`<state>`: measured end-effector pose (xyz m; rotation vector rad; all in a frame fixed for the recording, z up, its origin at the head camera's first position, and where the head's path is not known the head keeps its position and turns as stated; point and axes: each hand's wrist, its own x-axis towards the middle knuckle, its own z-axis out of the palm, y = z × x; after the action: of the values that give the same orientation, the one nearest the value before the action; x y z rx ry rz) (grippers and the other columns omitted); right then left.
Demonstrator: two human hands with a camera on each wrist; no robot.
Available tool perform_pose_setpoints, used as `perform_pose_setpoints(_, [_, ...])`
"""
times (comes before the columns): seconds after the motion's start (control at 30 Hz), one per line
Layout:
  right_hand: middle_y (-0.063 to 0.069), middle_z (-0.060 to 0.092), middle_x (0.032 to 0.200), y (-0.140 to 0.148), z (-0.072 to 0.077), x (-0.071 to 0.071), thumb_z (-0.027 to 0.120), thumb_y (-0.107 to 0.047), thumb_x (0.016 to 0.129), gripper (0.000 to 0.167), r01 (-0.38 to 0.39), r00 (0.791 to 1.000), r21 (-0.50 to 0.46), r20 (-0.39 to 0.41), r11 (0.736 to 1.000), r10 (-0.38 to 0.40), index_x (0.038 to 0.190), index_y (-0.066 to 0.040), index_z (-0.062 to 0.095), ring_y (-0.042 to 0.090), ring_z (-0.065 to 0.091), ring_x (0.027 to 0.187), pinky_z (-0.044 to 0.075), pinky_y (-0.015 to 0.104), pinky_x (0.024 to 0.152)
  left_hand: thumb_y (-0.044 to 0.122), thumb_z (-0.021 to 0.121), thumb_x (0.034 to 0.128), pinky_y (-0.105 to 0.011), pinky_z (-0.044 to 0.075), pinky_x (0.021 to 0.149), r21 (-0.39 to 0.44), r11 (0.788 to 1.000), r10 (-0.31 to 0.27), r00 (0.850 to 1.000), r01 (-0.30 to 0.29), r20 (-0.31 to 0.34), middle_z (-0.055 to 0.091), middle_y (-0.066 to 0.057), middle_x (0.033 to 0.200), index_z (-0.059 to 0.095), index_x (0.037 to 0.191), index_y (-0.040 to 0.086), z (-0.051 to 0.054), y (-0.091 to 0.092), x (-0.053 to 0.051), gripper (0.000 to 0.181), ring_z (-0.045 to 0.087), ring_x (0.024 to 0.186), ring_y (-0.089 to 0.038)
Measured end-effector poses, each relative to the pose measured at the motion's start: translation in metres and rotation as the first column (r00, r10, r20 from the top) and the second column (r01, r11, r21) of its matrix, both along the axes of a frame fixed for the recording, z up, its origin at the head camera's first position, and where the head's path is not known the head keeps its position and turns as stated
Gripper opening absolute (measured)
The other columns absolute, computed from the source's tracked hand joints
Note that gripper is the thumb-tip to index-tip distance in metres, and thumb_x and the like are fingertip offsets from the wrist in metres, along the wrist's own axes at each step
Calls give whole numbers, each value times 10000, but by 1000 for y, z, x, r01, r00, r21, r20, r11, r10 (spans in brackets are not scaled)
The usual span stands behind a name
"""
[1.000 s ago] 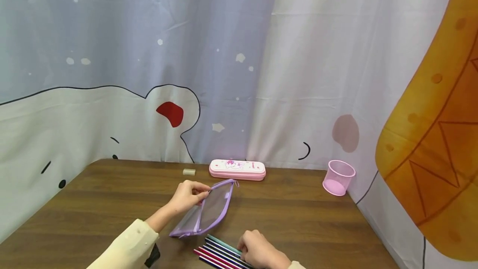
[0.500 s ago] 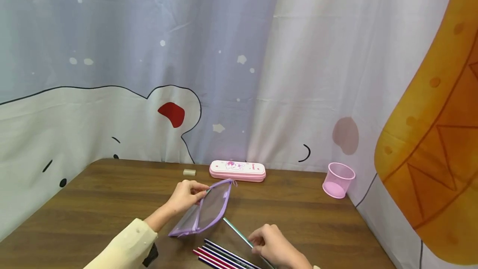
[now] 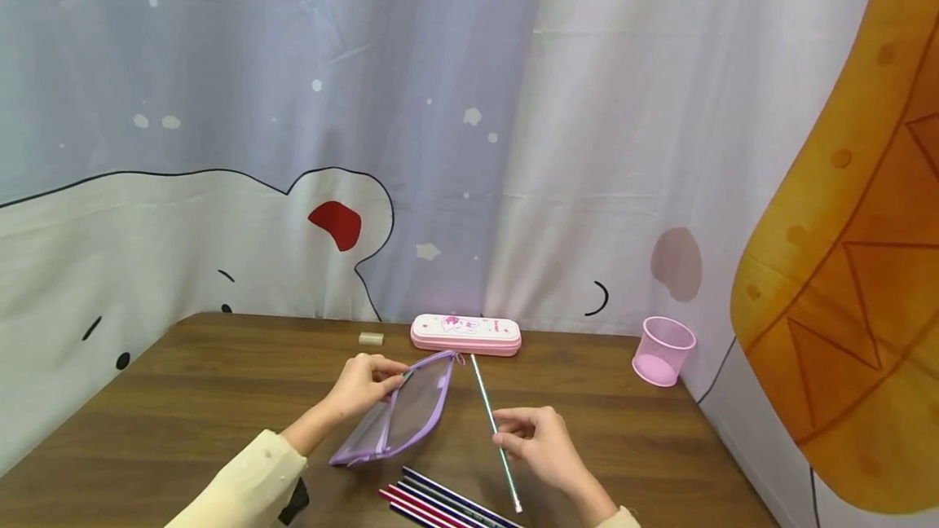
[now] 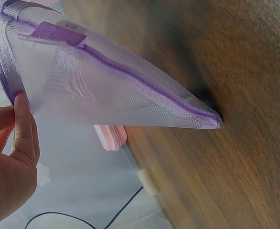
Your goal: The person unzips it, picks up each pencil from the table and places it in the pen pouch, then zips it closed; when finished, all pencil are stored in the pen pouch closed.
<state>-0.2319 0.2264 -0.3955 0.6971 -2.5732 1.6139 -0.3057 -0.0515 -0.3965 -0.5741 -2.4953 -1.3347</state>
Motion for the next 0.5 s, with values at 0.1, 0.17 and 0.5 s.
perform_pose_setpoints(0.1, [281, 633, 869, -7, -2, -3, 638, -85, 788, 397, 67, 997, -80, 28, 995, -65, 1116, 117, 543, 49, 626, 675, 569, 330, 605, 29, 635, 768, -137, 458, 423, 1, 1000, -2, 1000, 2, -5, 621, -89, 733, 691, 902, -5, 0, -1, 0, 149, 568, 502, -79])
perform_pose_setpoints(0.17, [288, 626, 881, -12, -4, -5, 638, -74, 785, 412, 103, 994, -123, 49, 987, -98, 1139, 107, 531, 59, 630, 686, 570, 311, 616, 25, 634, 769, -138, 457, 423, 5, 1000, -4, 1000, 4, -5, 624, -91, 733, 689, 904, -10, 0, -2, 0, 150, 567, 503, -77])
perform_pose_setpoints(0.5, [298, 618, 879, -28, -12, -13, 631, 4, 767, 414, 199, 978, -242, 112, 950, -177, 1151, 106, 517, 82, 640, 676, 566, 356, 643, 28, 631, 773, -149, 458, 423, 9, 1000, -13, 1000, 13, -4, 632, -94, 743, 688, 907, -11, -1, -4, 0, 152, 566, 505, -77])
